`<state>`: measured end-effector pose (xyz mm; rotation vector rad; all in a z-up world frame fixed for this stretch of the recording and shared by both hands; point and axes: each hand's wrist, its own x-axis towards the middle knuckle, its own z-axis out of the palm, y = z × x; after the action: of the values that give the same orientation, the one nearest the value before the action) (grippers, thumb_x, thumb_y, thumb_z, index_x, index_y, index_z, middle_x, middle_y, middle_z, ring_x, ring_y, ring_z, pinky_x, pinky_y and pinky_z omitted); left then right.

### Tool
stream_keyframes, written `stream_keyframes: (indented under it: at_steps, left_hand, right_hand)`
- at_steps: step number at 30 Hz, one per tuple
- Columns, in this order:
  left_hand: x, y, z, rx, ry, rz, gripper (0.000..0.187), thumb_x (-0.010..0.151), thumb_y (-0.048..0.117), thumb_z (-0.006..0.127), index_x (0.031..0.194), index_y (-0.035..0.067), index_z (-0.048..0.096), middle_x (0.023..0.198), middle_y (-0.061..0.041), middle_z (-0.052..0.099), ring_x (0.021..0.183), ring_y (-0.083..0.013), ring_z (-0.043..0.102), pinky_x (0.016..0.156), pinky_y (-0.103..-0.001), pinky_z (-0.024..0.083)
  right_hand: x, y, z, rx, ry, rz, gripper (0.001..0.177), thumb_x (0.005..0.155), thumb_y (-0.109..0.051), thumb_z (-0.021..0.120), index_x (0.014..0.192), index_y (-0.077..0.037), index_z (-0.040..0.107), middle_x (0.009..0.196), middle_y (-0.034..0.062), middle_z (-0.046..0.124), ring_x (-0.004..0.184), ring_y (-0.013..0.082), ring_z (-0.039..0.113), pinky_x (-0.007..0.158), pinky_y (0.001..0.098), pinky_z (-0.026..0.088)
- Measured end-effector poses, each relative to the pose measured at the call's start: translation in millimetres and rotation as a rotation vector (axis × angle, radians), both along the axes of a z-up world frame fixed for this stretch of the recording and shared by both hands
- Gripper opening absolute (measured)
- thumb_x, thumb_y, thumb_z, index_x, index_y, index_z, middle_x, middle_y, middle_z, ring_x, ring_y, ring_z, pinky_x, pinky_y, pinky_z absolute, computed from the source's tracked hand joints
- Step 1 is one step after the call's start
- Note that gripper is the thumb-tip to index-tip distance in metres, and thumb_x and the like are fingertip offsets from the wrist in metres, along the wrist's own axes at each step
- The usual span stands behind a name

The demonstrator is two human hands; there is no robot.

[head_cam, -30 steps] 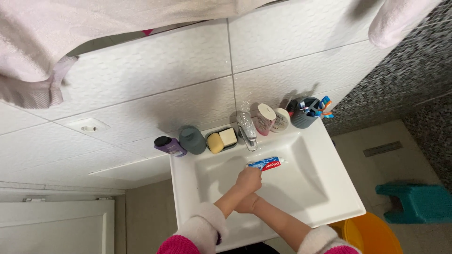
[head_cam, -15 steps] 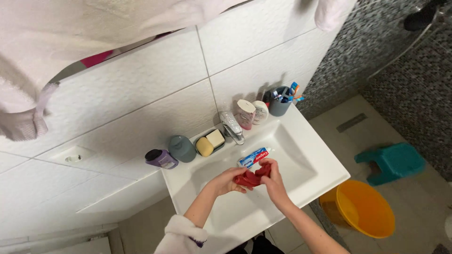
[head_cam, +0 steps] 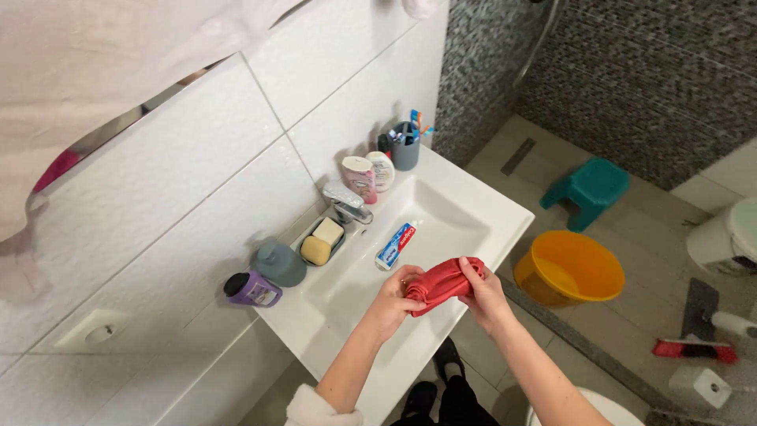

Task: The person wipes a tiled shelf above the toilet with a red cloth, then moves several toiletries from the sink to the shelf. They rinse and wipe a purple bottle, then place it on the shelf. The person also moves a cream jar, a lotion bottle, a soap dispenser, a soap dish, a toothbrush holder, and a small red bottle to the shelf.

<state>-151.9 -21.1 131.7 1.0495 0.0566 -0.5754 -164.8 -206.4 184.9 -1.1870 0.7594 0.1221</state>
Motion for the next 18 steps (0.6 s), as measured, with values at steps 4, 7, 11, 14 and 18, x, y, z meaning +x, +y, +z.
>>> stream_keyframes:
  at_steps: [4, 7, 11, 14, 18]
  left_hand:
    - [-16.6, -17.7, 37.4, -0.077, 0.087, -0.176, 0.076, 0.064, -0.012, 0.086, 0.129, 0.014, 0.060, 0.116, -0.005, 0.062, 0.110, -0.0229, 0.064, 0.093, -0.035, 0.055]
    - [-29.0, -40.2, 66.7, -0.048, 0.131, -0.303, 0.061, 0.077, 0.004, 0.087, 0.130, 0.014, 0.058, 0.119, -0.006, 0.064, 0.109, -0.0217, 0.065, 0.093, -0.034, 0.056]
    - [-48.6, -85.7, 92.1, -0.016, 0.092, -0.429, 0.052, 0.083, 0.023, 0.088, 0.125, 0.013, 0.059, 0.113, -0.004, 0.063, 0.103, -0.0180, 0.063, 0.089, -0.033, 0.057]
    - [-64.1, -121.5, 89.3, 0.043, 0.003, -0.503, 0.044, 0.087, 0.022, 0.086, 0.123, 0.013, 0.062, 0.112, -0.004, 0.065, 0.103, -0.0160, 0.063, 0.091, -0.032, 0.056]
    - [-92.0, -172.9, 91.8, 0.073, -0.041, -0.616, 0.038, 0.092, 0.027, 0.082, 0.124, 0.013, 0.067, 0.115, -0.004, 0.068, 0.106, -0.0166, 0.063, 0.098, -0.034, 0.053]
  right_hand:
    - [-36.2, -30.6, -5.2, 0.113, -0.275, -0.063, 0.051, 0.095, -0.051, 0.071, 0.111, -0.003, 0.058, 0.079, 0.0075, 0.050, 0.069, 0.0191, 0.052, 0.069, 0.0353, 0.045]
    - [-64.7, -63.7, -24.4, 0.258, -0.424, -0.123, 0.062, 0.091, -0.033, 0.073, 0.139, 0.000, 0.054, 0.117, 0.0158, 0.067, 0.103, 0.0243, 0.067, 0.096, 0.0412, 0.048]
    - [-105.8, -80.4, 7.9, 0.152, -0.374, -0.177, 0.064, 0.087, -0.011, 0.074, 0.144, 0.008, 0.050, 0.132, 0.0214, 0.063, 0.114, 0.0294, 0.065, 0.101, 0.0432, 0.048]
    - [-139.2, -90.8, 34.6, 0.040, -0.310, -0.246, 0.060, 0.091, -0.018, 0.074, 0.143, 0.006, 0.054, 0.129, 0.0209, 0.062, 0.114, 0.0286, 0.064, 0.100, 0.0447, 0.050]
    - [-190.0, -112.1, 67.5, -0.029, -0.269, -0.343, 0.067, 0.086, -0.016, 0.078, 0.146, 0.001, 0.054, 0.126, 0.0216, 0.058, 0.114, 0.0301, 0.060, 0.102, 0.0462, 0.051]
